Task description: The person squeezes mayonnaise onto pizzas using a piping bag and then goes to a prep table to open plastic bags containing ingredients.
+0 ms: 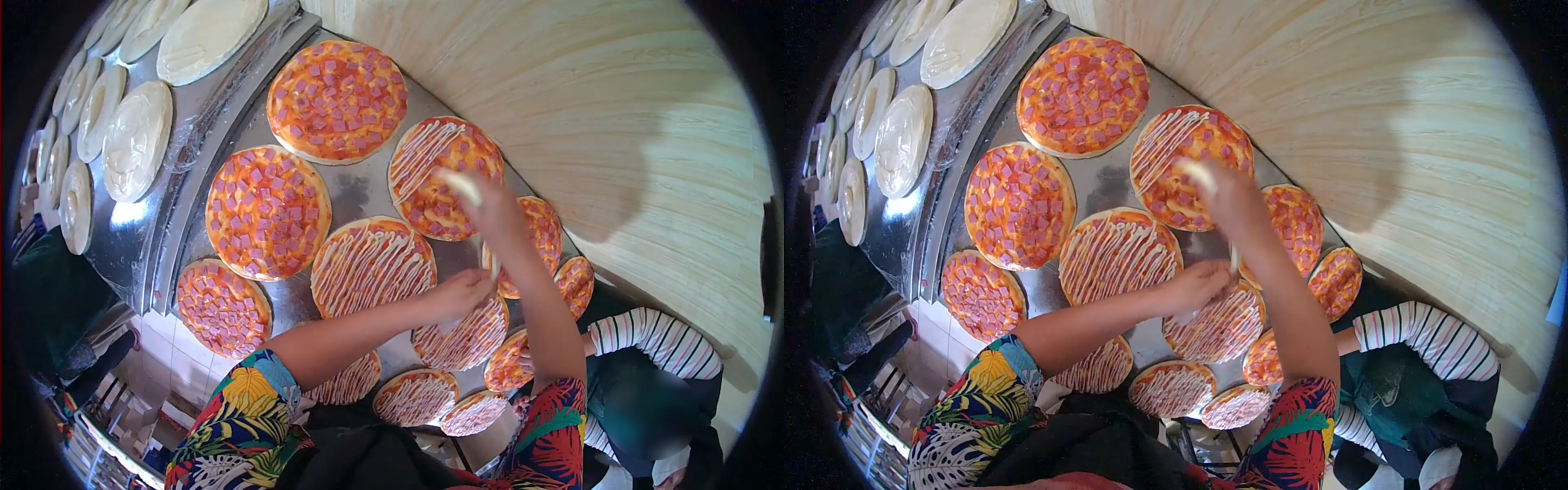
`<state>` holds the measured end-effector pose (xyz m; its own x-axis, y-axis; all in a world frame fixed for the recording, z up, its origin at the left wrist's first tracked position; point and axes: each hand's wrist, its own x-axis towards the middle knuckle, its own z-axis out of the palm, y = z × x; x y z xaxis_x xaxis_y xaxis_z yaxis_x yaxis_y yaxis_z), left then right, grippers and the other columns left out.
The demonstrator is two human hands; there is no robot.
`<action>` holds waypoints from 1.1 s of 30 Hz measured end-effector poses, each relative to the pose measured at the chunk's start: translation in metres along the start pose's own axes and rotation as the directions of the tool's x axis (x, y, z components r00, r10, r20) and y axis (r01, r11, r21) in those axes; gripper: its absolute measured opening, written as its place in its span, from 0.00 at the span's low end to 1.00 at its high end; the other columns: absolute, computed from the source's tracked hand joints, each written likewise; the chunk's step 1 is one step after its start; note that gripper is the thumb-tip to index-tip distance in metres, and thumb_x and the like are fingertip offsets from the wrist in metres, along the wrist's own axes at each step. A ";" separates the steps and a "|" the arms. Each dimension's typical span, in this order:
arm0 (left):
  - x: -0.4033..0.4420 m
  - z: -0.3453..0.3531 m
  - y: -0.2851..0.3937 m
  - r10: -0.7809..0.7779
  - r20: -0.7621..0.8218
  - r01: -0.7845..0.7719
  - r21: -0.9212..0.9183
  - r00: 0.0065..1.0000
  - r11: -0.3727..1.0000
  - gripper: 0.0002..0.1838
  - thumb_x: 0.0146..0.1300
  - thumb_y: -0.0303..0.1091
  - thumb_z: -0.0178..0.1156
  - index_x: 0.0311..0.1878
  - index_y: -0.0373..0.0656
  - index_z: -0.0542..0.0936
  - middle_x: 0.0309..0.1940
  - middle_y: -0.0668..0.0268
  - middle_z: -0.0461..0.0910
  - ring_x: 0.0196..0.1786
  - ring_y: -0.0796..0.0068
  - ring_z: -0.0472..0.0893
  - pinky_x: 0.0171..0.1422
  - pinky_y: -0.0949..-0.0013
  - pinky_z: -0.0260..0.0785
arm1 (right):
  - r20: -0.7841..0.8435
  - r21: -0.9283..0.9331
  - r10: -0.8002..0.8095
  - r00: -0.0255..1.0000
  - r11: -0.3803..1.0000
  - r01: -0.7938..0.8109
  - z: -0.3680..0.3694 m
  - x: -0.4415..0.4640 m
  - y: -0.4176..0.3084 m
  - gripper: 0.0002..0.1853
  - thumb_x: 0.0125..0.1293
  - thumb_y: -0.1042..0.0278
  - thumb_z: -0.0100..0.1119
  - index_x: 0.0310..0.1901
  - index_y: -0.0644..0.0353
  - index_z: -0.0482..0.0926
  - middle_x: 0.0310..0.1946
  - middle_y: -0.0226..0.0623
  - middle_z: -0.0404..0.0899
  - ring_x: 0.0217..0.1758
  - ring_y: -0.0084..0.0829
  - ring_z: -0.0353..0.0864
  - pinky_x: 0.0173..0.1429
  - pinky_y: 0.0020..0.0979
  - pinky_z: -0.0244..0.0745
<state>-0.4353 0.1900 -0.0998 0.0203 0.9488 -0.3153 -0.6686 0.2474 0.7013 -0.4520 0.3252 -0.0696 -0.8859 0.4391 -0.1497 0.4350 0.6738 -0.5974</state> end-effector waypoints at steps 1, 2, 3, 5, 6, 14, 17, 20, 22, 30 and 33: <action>0.006 -0.002 0.004 0.002 0.001 -0.002 -0.002 1.000 1.000 0.11 0.65 0.36 0.40 0.30 0.42 0.68 0.19 0.72 0.64 0.22 0.82 0.63 0.27 0.77 0.58 | -0.053 0.062 0.117 0.992 0.992 -0.114 -0.009 0.011 0.007 0.13 0.58 0.68 0.56 0.44 0.59 0.75 0.36 0.46 0.78 0.37 0.46 0.78 0.39 0.38 0.72; 0.014 -0.008 0.012 -0.025 -0.063 0.021 -0.069 0.998 0.997 0.11 0.65 0.36 0.39 0.30 0.42 0.68 0.19 0.71 0.64 0.22 0.82 0.63 0.27 0.77 0.58 | -0.053 0.060 0.118 0.992 0.992 -0.114 -0.014 0.019 0.017 0.13 0.58 0.68 0.56 0.44 0.59 0.75 0.36 0.46 0.78 0.37 0.46 0.78 0.39 0.38 0.72; 0.021 -0.013 0.016 -0.057 -0.126 0.039 -0.136 0.990 0.990 0.11 0.65 0.36 0.39 0.30 0.42 0.68 0.19 0.71 0.63 0.23 0.82 0.63 0.27 0.77 0.58 | -0.132 0.059 0.115 0.985 0.992 -0.108 -0.017 0.025 0.026 0.13 0.58 0.68 0.56 0.44 0.59 0.75 0.35 0.46 0.78 0.37 0.45 0.78 0.39 0.38 0.72; 0.025 -0.019 0.013 -0.050 -0.093 0.035 -0.159 0.994 0.987 0.12 0.65 0.36 0.39 0.30 0.42 0.68 0.19 0.71 0.63 0.23 0.82 0.63 0.27 0.77 0.57 | -0.209 0.059 0.113 0.971 0.993 -0.102 -0.016 0.023 0.030 0.12 0.58 0.68 0.55 0.44 0.59 0.75 0.35 0.45 0.78 0.37 0.45 0.78 0.39 0.39 0.72; 0.019 -0.017 0.015 -0.018 -0.084 0.013 -0.065 0.996 0.998 0.12 0.64 0.36 0.39 0.29 0.42 0.68 0.19 0.71 0.63 0.23 0.82 0.62 0.27 0.77 0.57 | -0.102 0.053 0.144 0.984 0.989 -0.139 -0.015 0.017 0.020 0.13 0.58 0.68 0.56 0.44 0.59 0.75 0.35 0.46 0.78 0.37 0.46 0.78 0.39 0.39 0.72; 0.007 -0.001 -0.008 -0.038 -0.025 0.037 -0.055 0.999 0.998 0.10 0.64 0.35 0.39 0.29 0.43 0.67 0.20 0.72 0.63 0.21 0.83 0.62 0.24 0.78 0.55 | -0.033 -0.057 0.118 0.992 0.991 -0.120 -0.006 -0.001 0.013 0.13 0.57 0.66 0.56 0.44 0.57 0.75 0.34 0.48 0.78 0.36 0.48 0.77 0.38 0.39 0.73; 0.029 -0.014 0.013 -0.100 -0.059 0.089 -0.167 0.993 0.982 0.11 0.64 0.35 0.40 0.28 0.44 0.67 0.20 0.73 0.64 0.21 0.84 0.61 0.23 0.79 0.54 | -0.175 0.051 0.132 0.976 0.991 -0.125 -0.017 0.017 0.036 0.11 0.57 0.67 0.56 0.42 0.59 0.75 0.34 0.48 0.77 0.36 0.48 0.77 0.37 0.39 0.72; 0.020 -0.008 0.006 -0.052 0.001 0.052 -0.051 0.999 0.997 0.13 0.66 0.38 0.40 0.29 0.43 0.68 0.21 0.72 0.65 0.23 0.84 0.63 0.25 0.79 0.57 | -0.125 0.049 0.124 0.984 0.992 -0.119 -0.013 0.007 0.023 0.12 0.57 0.67 0.56 0.43 0.59 0.75 0.34 0.48 0.77 0.36 0.47 0.77 0.36 0.39 0.72; 0.006 -0.007 0.001 -0.067 0.107 0.054 0.121 0.992 0.991 0.13 0.66 0.39 0.41 0.33 0.41 0.70 0.22 0.71 0.67 0.25 0.83 0.66 0.27 0.78 0.59 | -0.063 -0.082 -0.079 0.995 0.994 0.073 0.007 -0.018 0.015 0.14 0.56 0.67 0.57 0.45 0.57 0.74 0.34 0.47 0.77 0.36 0.46 0.78 0.37 0.39 0.73; 0.028 -0.008 0.006 -0.117 -0.045 0.109 -0.158 0.992 0.981 0.11 0.66 0.38 0.41 0.36 0.42 0.69 0.22 0.72 0.66 0.23 0.83 0.65 0.26 0.78 0.58 | -0.083 0.094 0.154 0.985 0.985 -0.146 -0.021 0.015 0.041 0.11 0.59 0.67 0.54 0.43 0.59 0.75 0.33 0.49 0.77 0.36 0.46 0.77 0.36 0.40 0.71; 0.026 -0.007 -0.001 -0.095 0.003 0.094 0.058 0.996 0.994 0.11 0.66 0.38 0.41 0.35 0.42 0.68 0.22 0.73 0.65 0.24 0.83 0.64 0.27 0.78 0.58 | -0.066 0.076 0.137 0.988 0.988 -0.132 -0.018 0.004 0.029 0.13 0.59 0.68 0.53 0.46 0.56 0.75 0.35 0.48 0.76 0.36 0.47 0.77 0.36 0.41 0.71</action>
<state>-0.4393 0.2126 -0.1132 0.0853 0.9216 -0.3786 -0.6197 0.3466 0.7042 -0.4401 0.3577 -0.0733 -0.8052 0.5657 -0.1778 0.5347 0.5631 -0.6301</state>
